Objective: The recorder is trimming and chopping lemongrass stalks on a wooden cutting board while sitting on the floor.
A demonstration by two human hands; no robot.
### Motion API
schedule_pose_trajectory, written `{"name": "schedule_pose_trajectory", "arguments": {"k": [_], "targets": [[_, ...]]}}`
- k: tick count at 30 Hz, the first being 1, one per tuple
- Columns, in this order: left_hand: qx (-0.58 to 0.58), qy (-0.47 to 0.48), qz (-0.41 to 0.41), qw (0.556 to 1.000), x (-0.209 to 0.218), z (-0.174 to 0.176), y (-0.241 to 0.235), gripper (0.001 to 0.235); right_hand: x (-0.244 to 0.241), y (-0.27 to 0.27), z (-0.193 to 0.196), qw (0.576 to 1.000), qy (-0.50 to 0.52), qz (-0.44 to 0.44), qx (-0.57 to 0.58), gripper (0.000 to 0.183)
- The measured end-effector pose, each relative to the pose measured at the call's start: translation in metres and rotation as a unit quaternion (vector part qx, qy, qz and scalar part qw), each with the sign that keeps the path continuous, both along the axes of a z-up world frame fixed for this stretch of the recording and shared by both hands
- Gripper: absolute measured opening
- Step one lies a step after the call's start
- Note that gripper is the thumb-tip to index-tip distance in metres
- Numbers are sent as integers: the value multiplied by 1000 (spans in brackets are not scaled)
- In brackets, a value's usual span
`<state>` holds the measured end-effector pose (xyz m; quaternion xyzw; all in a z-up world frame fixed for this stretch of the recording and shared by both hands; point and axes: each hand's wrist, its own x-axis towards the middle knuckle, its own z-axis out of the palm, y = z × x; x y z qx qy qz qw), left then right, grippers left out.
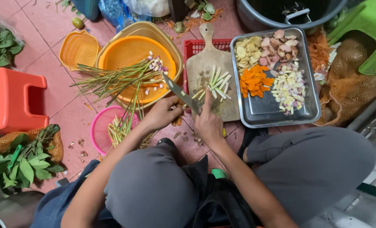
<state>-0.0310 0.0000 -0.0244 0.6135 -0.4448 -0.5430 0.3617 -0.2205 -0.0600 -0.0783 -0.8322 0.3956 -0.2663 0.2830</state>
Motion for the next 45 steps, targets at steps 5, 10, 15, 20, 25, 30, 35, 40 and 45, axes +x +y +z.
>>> {"name": "schedule_pose_trajectory", "arguments": {"k": [5, 10, 15, 20, 25, 30, 35, 40, 45], "targets": [[3, -13, 15, 1000, 4, -7, 7, 18, 6, -2, -8, 997, 77, -10, -6, 86], [48, -12, 36, 998, 9, -26, 14, 19, 14, 11, -20, 997, 53, 30, 39, 80], [42, -2, 43, 998, 13, -27, 20, 19, 17, 6, -24, 997, 26, 31, -60, 79], [48, 45, 113, 991, 13, -22, 15, 20, 11, -14, -14, 990, -48, 31, 132, 57], [24, 212, 168, 963, 21, -61, 8, 25, 1, -26, -19, 848, -298, -46, 435, 51], [-58, 157, 219, 961, 31, -29, -23, 26, 13, -18, -9, 857, -256, -12, 447, 36], [-157, 354, 238, 891, 26, -19, -56, 26, 38, -14, 18, 830, -323, 39, 454, 36], [-213, 425, 285, 832, 16, -35, -65, 29, 57, -15, 5, 935, -237, 4, 265, 32], [-222, 433, 298, 822, 17, -47, -59, 32, 61, -17, -5, 940, -231, 2, 250, 21]]}}
